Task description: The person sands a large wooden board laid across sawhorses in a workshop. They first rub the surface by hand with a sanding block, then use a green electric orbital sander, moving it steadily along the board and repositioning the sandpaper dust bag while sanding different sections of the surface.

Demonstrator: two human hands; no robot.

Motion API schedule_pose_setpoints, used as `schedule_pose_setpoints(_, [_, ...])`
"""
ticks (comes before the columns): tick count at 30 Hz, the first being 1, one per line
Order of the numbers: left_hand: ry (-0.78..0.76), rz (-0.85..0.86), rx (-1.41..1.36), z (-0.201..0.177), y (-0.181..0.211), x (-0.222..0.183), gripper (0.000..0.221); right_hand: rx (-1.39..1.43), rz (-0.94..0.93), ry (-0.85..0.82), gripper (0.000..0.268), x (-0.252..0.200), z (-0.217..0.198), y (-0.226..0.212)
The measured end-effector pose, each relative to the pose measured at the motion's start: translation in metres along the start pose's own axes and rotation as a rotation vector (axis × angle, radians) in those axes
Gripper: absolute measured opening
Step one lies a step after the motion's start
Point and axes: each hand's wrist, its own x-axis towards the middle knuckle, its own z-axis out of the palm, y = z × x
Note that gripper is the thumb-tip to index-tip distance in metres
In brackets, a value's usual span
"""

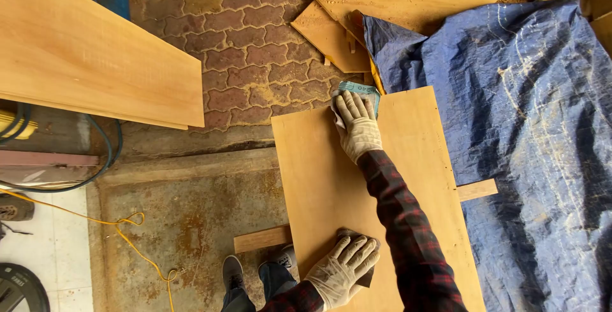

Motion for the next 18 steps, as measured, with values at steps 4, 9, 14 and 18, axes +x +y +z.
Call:
schedule_pose_setpoints(4, [0.024,-0.031,-0.126,0.01,0.004,0.0,0.085,0.071,-0.02,0.035,0.05,-0.077,-0.031,-0.013])
schedule_pose_setpoints(9, [-0.034,-0.029,-0.187,0.036,0.011,0.007,0.078,0.18,0.039,-0.166,0.071,-0.258,-0.064,-0.041])
schedule_pose_setpoints(14, [0.016,-0.004,-0.092,0.031,0.006,0.003,0.076,0.163,0.118,-0.159,0.062,-0.214,-0.043,-0.004])
schedule_pose_setpoints(18, [0.064,-0.007,-0.179,0.034,0.006,0.001,0.083,-0.02,0.16,0.085,0.052,-0.076,-0.015,0.066])
